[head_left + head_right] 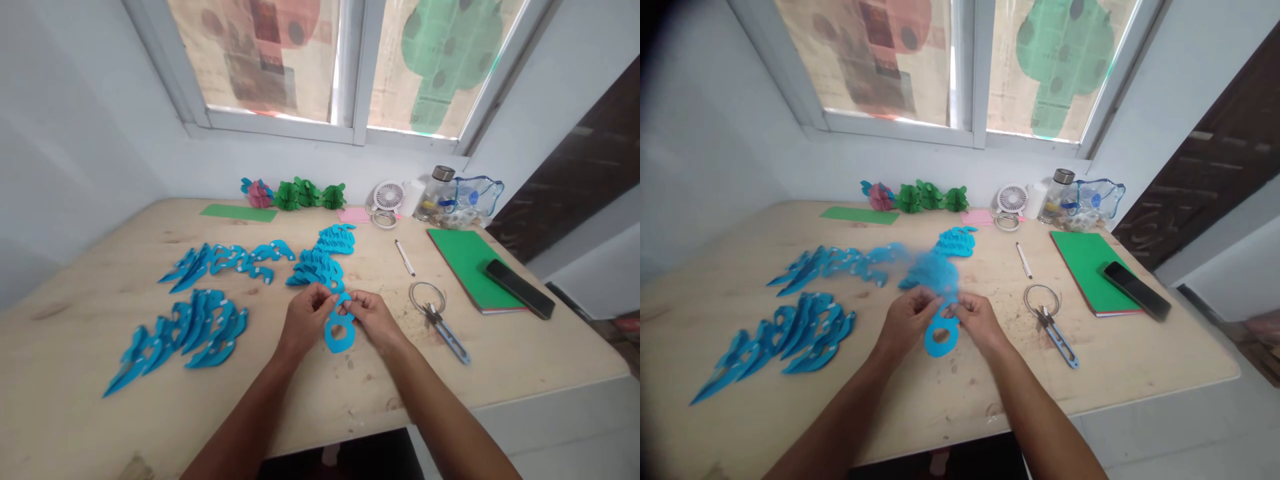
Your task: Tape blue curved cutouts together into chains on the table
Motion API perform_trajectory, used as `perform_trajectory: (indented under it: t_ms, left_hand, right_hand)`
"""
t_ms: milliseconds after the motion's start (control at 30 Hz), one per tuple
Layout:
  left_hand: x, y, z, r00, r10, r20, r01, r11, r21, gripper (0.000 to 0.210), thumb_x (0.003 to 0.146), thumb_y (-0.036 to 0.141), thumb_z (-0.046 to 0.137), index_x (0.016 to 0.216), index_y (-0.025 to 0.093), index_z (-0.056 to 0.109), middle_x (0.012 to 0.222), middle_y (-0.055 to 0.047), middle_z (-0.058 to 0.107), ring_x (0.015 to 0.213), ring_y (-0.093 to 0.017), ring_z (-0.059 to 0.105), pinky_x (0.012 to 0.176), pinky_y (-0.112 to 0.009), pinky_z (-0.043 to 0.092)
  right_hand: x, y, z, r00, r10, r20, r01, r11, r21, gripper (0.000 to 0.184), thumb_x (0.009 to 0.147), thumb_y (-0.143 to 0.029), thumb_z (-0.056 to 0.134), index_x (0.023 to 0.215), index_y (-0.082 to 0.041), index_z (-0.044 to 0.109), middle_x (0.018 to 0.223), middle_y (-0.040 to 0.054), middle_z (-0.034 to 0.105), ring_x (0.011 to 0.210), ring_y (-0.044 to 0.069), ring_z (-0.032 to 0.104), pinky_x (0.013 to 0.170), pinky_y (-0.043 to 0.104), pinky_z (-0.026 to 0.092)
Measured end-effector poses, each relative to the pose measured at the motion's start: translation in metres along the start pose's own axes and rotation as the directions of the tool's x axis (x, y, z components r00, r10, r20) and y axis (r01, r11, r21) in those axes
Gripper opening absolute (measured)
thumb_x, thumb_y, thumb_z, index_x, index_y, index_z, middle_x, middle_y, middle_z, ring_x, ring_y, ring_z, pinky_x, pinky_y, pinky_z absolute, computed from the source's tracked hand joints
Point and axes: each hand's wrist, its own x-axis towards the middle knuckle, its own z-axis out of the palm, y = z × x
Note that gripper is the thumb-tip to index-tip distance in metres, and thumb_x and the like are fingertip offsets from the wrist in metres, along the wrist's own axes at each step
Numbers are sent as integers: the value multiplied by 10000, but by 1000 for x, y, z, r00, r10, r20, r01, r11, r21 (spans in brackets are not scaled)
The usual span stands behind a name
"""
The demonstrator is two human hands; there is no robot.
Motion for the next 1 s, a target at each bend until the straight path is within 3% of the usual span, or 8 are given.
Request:
perform_trajectory:
  t_ms: [167, 400, 600, 700, 800, 867, 900, 1000]
  left_hand:
    - [-1, 2, -2, 999, 18, -51, -12, 995, 100, 240, 789, 334, 529, 610, 174, 526, 550, 28, 551, 523, -106, 513, 526, -219, 401]
    - [-1, 9, 2, 998, -38, -45, 38, 999, 6, 318, 802, 292, 466, 503, 185, 462, 442, 39, 471, 442, -91, 442, 475, -206, 365]
    - [-1, 4, 6, 1000, -28, -15, 27, 996, -82, 249, 754, 302, 537, 546, 165, 557, 486, 21, 546, 460, -92, 465, 457, -194, 374]
    - [-3, 7, 6, 1000, -21, 21, 24, 991, -130, 200, 712, 307, 605, 579, 159, 589, 509, 24, 550, 475, -89, 460, 468, -196, 368]
    - [-7, 13, 5, 989, -11, 147, 44, 973, -228, 237, 694, 320, 644, 546, 159, 553, 495, 39, 506, 472, -77, 422, 471, -197, 332]
    - [-10, 17, 5, 948, 23, 317, 75, 953, -293, 296, 698, 333, 653, 509, 158, 507, 490, 38, 485, 483, -76, 407, 482, -203, 319]
    - [-12, 18, 4, 905, 46, 423, 101, 942, -319, 335, 702, 337, 655, 486, 159, 471, 487, 38, 471, 484, -75, 397, 485, -207, 313]
    - [-15, 19, 0, 718, 113, 687, 172, 928, -332, 429, 702, 316, 667, 450, 165, 355, 495, 43, 424, 484, -69, 363, 485, -214, 292]
  right_hand:
    - [1, 3, 0, 998, -59, -28, 57, 997, -49, 137, 701, -296, 621, 628, -180, 613, 539, -39, 558, 478, 88, 445, 495, 214, 326]
    - [2, 2, -1, 981, -44, -188, 59, 995, 78, 137, 641, -255, 683, 556, -168, 619, 462, -56, 500, 441, 78, 382, 458, 208, 282]
    - [4, -2, -11, 970, -35, -240, 95, 965, 244, 196, 655, -372, 696, 710, -190, 649, 624, -33, 602, 528, 89, 471, 508, 207, 354]
    - [3, -7, -18, 980, -29, -197, 105, 916, 387, 209, 643, -371, 719, 736, -199, 645, 653, -25, 606, 559, 96, 495, 544, 216, 401]
    - [2, -10, -22, 995, -25, -94, 75, 809, 582, 189, 646, -315, 744, 747, -184, 652, 667, -15, 608, 558, 94, 498, 542, 217, 419]
    - [1, -10, -23, 998, -38, -58, 67, 759, 648, 174, 665, -290, 740, 766, -174, 659, 673, -14, 609, 555, 86, 495, 531, 207, 417]
    - [1, -10, -24, 997, -48, -52, 70, 745, 663, 166, 676, -282, 733, 776, -171, 660, 673, -15, 608, 552, 81, 492, 525, 200, 413]
    - [1, -10, -25, 996, -77, -43, 85, 716, 693, 134, 700, -257, 708, 787, -170, 656, 669, -19, 599, 551, 73, 491, 517, 189, 406]
